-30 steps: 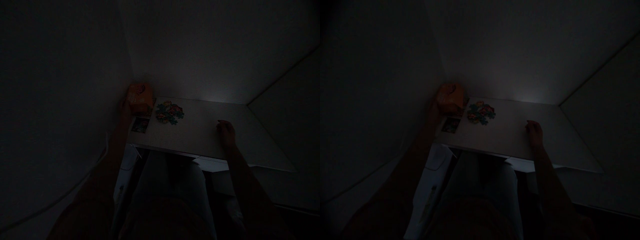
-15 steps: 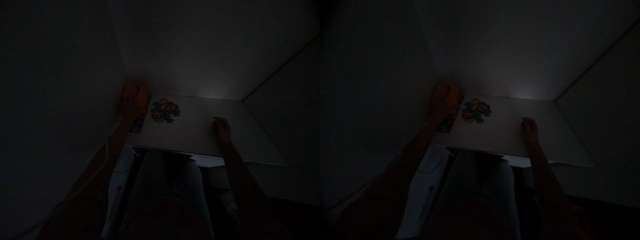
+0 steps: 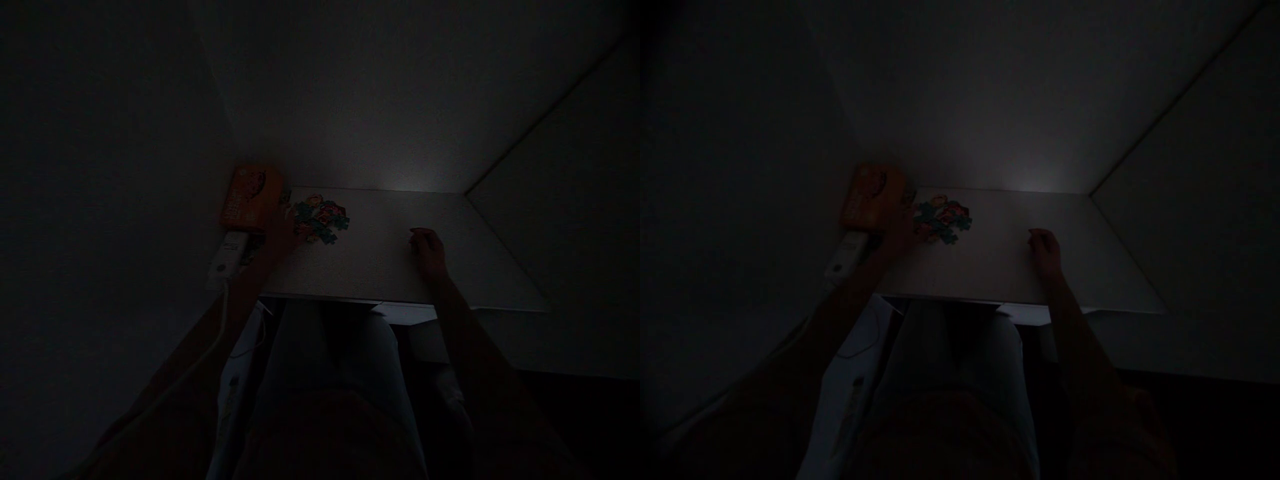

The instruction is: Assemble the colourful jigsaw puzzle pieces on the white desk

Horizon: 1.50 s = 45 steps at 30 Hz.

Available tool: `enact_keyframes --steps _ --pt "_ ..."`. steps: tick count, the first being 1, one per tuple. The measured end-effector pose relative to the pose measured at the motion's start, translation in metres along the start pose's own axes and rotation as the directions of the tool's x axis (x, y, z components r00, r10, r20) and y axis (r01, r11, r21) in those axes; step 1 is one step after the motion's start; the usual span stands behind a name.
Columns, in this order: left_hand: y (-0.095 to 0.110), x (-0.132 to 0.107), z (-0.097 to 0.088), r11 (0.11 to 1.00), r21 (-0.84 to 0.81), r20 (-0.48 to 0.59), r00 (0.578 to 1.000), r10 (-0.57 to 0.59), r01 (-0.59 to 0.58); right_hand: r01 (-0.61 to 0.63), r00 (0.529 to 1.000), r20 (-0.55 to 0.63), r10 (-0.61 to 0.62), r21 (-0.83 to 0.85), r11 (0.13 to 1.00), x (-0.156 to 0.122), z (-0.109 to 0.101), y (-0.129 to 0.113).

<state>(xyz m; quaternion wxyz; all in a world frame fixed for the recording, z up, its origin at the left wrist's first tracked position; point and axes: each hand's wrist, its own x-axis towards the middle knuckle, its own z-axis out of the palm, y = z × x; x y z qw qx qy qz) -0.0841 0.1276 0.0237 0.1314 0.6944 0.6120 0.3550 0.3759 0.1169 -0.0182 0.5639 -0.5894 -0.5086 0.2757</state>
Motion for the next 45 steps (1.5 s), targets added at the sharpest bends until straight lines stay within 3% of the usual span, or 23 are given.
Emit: enact_keyframes --steps 3,5,8,13,15,19,24,29,34,38,45 --pt "0.016 -0.011 0.039 0.994 0.107 0.067 0.998 -0.002 -0.005 0.009 1.0 0.022 -0.008 -0.038 0.999 -0.001 0.001 -0.003" --pt "0.023 -0.014 0.052 0.981 0.192 0.077 0.997 -0.01 -0.005 0.02 0.999 0.032 -0.018 -0.067 0.998 -0.002 0.001 -0.004" --pt "0.028 -0.012 0.055 0.968 0.222 0.139 0.987 0.083 -0.113 0.026 0.998 0.062 -0.02 -0.109 0.994 -0.002 0.003 -0.004" --pt "0.03 -0.011 0.049 0.949 0.062 0.252 0.925 0.284 -0.308 0.046 0.995 0.095 -0.029 -0.183 0.982 -0.003 0.005 -0.001" --pt "0.03 -0.012 0.05 0.96 0.046 0.224 0.939 0.259 -0.276 0.05 0.995 0.099 -0.03 -0.213 0.976 -0.003 0.005 0.001" --pt "0.032 -0.013 0.053 0.982 0.171 0.135 0.989 0.06 -0.083 0.058 0.994 0.106 -0.034 -0.237 0.97 -0.001 0.006 0.004" --pt "0.038 -0.017 0.047 0.961 0.197 0.239 0.96 0.145 -0.194 0.07 0.992 0.126 -0.034 -0.292 0.954 -0.002 0.009 0.002" --pt "0.044 -0.033 0.04 0.967 0.184 0.242 0.961 0.131 -0.178 0.067 0.99 0.137 -0.024 -0.318 0.946 -0.004 0.011 -0.002" --pt "0.049 -0.049 0.043 0.977 0.213 0.072 0.997 0.014 -0.029 0.089 0.987 0.157 -0.038 -0.328 0.94 -0.002 0.012 -0.005" --pt "0.054 -0.049 0.049 0.974 0.192 -0.051 0.993 -0.11 0.117 0.1 0.982 0.188 -0.03 -0.374 0.922 -0.004 0.015 -0.011" --pt "0.058 -0.056 0.049 0.989 0.131 0.07 0.994 -0.085 0.076 0.097 0.978 0.206 -0.013 -0.404 0.91 -0.007 0.018 -0.017"
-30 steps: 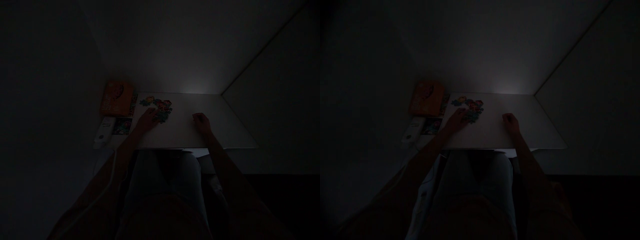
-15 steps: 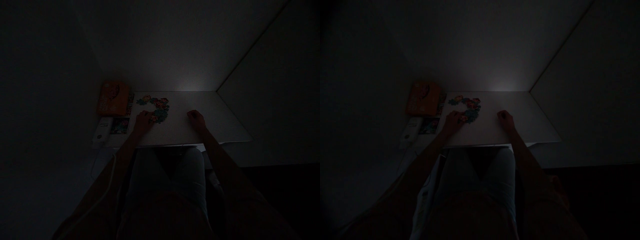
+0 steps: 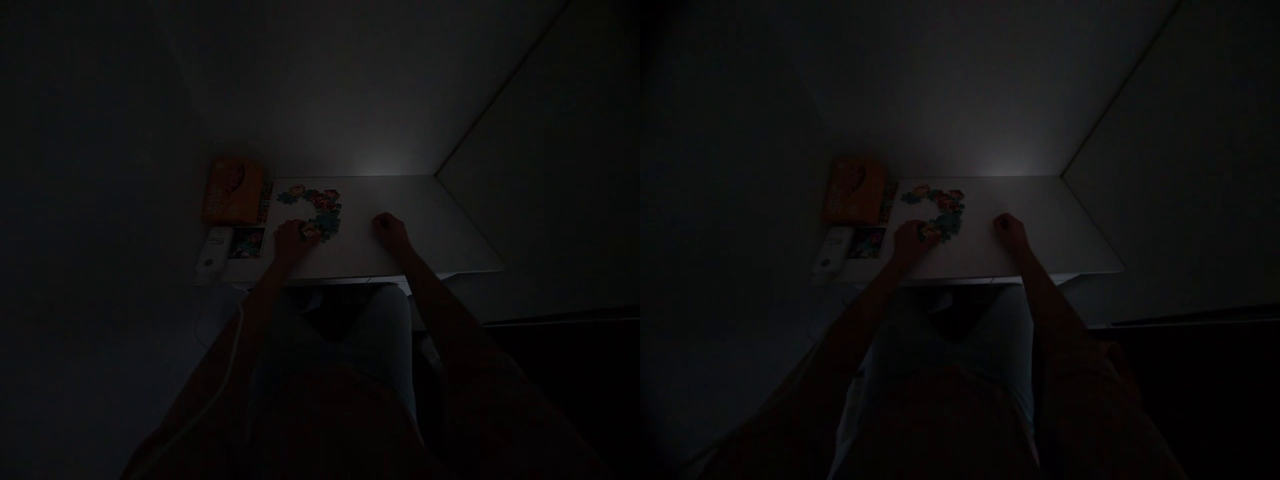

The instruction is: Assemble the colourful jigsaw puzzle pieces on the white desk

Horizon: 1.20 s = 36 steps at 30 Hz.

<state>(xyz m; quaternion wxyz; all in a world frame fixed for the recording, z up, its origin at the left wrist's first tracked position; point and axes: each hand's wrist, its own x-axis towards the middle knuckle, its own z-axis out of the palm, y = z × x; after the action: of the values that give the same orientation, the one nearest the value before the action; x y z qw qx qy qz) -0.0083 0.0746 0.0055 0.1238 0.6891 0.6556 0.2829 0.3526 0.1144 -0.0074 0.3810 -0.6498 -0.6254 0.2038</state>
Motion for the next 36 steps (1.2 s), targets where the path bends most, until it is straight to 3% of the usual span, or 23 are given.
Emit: enact_keyframes --steps 6,12,22,28,31,34,36 --pt "-0.009 -0.005 -0.01 0.977 -0.209 0.011 0.999 0.042 -0.039 -0.001 1.0 -0.006 0.001 -0.006 1.0 -0.001 0.0 0.001" --pt "-0.018 0.007 -0.013 0.94 -0.342 -0.028 1.0 -0.001 -0.008 0.042 0.999 -0.006 -0.042 -0.024 0.999 0.0 0.001 0.007" --pt "-0.049 0.04 -0.009 0.885 -0.466 -0.216 0.971 -0.102 -0.011 0.048 0.999 0.0 -0.049 -0.106 0.993 -0.002 0.002 0.005" --pt "-0.045 0.037 -0.01 0.899 -0.426 -0.289 0.957 -0.03 -0.101 0.079 0.996 0.04 -0.074 -0.141 0.987 -0.003 -0.002 0.003" --pt "-0.04 0.033 -0.014 0.904 -0.417 -0.318 0.947 -0.048 -0.094 0.079 0.997 0.036 -0.074 -0.15 0.986 -0.003 -0.001 0.002" --pt "-0.033 0.024 -0.018 0.878 -0.479 -0.265 0.958 -0.113 -0.029 0.053 0.999 0.018 -0.051 -0.149 0.987 -0.003 0.001 0.002" --pt "-0.027 0.015 -0.019 0.867 -0.499 -0.18 0.979 -0.097 -0.006 0.038 0.999 0.018 -0.036 -0.145 0.989 -0.003 0.001 0.002"
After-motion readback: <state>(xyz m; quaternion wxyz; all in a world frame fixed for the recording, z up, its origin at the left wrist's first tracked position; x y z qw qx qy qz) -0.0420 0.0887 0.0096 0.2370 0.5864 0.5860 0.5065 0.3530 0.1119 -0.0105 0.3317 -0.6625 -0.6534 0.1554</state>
